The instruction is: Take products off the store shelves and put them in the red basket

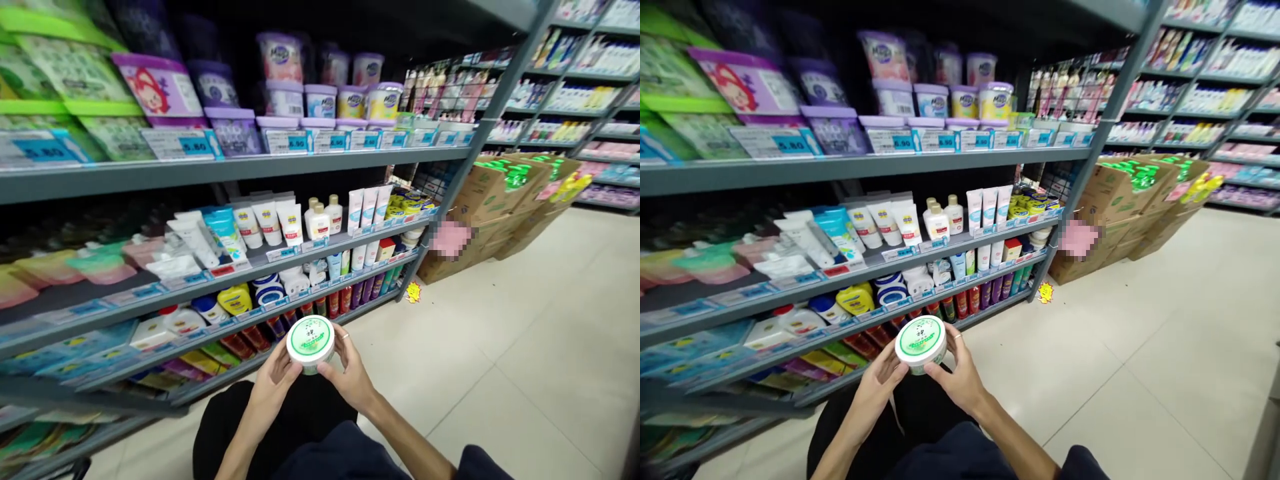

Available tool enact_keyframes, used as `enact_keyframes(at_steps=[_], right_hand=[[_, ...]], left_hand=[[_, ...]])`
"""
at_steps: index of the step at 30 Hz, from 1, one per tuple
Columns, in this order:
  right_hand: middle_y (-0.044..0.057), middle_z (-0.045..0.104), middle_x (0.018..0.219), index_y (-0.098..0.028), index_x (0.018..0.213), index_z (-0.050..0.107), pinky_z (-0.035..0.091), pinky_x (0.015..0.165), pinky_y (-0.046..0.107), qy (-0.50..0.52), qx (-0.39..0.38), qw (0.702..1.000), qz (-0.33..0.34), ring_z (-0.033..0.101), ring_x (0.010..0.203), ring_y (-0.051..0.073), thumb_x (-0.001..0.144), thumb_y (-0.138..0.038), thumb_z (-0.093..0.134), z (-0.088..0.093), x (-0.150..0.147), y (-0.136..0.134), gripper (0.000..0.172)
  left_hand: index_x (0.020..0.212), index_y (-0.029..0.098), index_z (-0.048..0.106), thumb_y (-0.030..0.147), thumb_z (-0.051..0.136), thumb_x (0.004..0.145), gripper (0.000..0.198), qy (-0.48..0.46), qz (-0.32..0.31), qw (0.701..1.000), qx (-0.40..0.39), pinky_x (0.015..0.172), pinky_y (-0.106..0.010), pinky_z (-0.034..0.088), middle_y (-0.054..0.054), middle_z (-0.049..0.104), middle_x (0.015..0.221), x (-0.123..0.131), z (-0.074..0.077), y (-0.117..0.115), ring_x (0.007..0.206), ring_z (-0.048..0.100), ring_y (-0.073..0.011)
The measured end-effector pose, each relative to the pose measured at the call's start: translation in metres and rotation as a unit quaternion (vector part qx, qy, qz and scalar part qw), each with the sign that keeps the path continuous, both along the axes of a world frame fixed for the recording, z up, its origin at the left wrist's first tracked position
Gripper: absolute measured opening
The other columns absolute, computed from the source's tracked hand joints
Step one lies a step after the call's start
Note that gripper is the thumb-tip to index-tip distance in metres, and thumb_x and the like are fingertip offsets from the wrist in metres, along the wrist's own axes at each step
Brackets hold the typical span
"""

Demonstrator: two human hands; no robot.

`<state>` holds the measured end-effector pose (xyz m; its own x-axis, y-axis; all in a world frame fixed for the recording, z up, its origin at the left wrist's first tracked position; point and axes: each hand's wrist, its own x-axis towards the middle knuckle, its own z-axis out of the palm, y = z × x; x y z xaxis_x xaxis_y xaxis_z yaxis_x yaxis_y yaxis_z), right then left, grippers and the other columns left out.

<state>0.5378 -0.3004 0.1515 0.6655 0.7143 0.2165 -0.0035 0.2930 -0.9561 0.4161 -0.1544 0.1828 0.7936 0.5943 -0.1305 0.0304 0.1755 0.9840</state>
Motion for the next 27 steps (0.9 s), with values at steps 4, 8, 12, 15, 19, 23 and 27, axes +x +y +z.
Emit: enact_keyframes(at_steps=[4, 8, 12, 15, 19, 23, 27], right_hand=[[0.011, 0.053, 0.161, -0.029, 0.155, 0.044, 0.038, 0.129, 0.049, 0.007, 0.004, 1.000, -0.010, 0.051, 0.150, 0.029, 0.088, -0.045, 0.083, 0.005, -0.004, 0.011, 0.079], [0.012, 0.053, 0.162, -0.028, 0.154, 0.044, 0.038, 0.129, 0.051, 0.019, -0.010, 1.000, -0.018, 0.051, 0.150, 0.030, 0.088, -0.047, 0.083, -0.002, -0.012, 0.022, 0.079], [0.013, 0.052, 0.162, -0.029, 0.154, 0.044, 0.038, 0.128, 0.053, 0.027, -0.034, 0.999, -0.010, 0.051, 0.150, 0.031, 0.090, -0.051, 0.081, -0.009, -0.016, 0.035, 0.077], [0.015, 0.053, 0.161, -0.028, 0.154, 0.044, 0.039, 0.127, 0.054, 0.021, -0.042, 0.999, 0.008, 0.053, 0.149, 0.032, 0.089, -0.053, 0.081, -0.008, -0.014, 0.047, 0.079], [0.015, 0.054, 0.160, -0.028, 0.154, 0.043, 0.039, 0.127, 0.054, -0.011, -0.042, 0.998, 0.043, 0.054, 0.148, 0.032, 0.089, -0.052, 0.081, 0.005, -0.008, 0.066, 0.078], [0.013, 0.058, 0.156, -0.029, 0.153, 0.048, 0.039, 0.126, 0.054, -0.025, -0.051, 0.996, 0.068, 0.055, 0.146, 0.033, 0.085, -0.051, 0.085, 0.030, -0.005, 0.079, 0.080], [0.013, 0.058, 0.156, -0.032, 0.155, 0.048, 0.039, 0.125, 0.056, 0.005, -0.087, 0.994, 0.071, 0.056, 0.145, 0.036, 0.078, -0.052, 0.090, 0.070, -0.010, 0.078, 0.090]], left_hand=[[0.153, 0.022, 0.058, 0.064, 0.087, 0.074, 0.093, -0.003, 0.016, 1.000, 0.004, 0.123, -0.047, 0.049, -0.016, 0.059, 0.158, 0.002, 0.009, 0.005, 0.150, 0.051, -0.0395], [0.152, 0.022, 0.057, 0.067, 0.085, 0.076, 0.093, -0.015, 0.043, 0.999, -0.018, 0.127, -0.047, 0.044, -0.016, 0.055, 0.162, -0.001, -0.002, 0.004, 0.155, 0.046, -0.0382], [0.147, 0.023, 0.063, 0.071, 0.085, 0.072, 0.092, -0.024, 0.067, 0.996, -0.054, 0.127, -0.047, 0.043, -0.016, 0.057, 0.159, -0.004, -0.020, 0.012, 0.155, 0.044, -0.0391], [0.146, 0.023, 0.063, 0.072, 0.086, 0.070, 0.093, -0.045, 0.095, 0.992, -0.064, 0.128, -0.049, 0.042, -0.016, 0.060, 0.157, -0.004, -0.026, 0.023, 0.154, 0.045, -0.0401], [0.148, 0.023, 0.061, 0.071, 0.086, 0.071, 0.095, -0.078, 0.119, 0.988, -0.057, 0.129, -0.049, 0.041, -0.016, 0.059, 0.158, -0.005, -0.022, 0.035, 0.154, 0.046, -0.0399], [0.151, 0.025, 0.059, 0.077, 0.081, 0.071, 0.098, -0.045, 0.144, 0.986, -0.065, 0.127, -0.047, 0.044, -0.015, 0.059, 0.158, -0.012, -0.008, 0.041, 0.151, 0.050, -0.0404], [0.150, 0.035, 0.062, 0.080, 0.079, 0.070, 0.093, 0.039, 0.110, 0.992, -0.051, 0.124, -0.047, 0.049, -0.007, 0.069, 0.148, -0.028, 0.037, 0.051, 0.151, 0.049, -0.0405]])
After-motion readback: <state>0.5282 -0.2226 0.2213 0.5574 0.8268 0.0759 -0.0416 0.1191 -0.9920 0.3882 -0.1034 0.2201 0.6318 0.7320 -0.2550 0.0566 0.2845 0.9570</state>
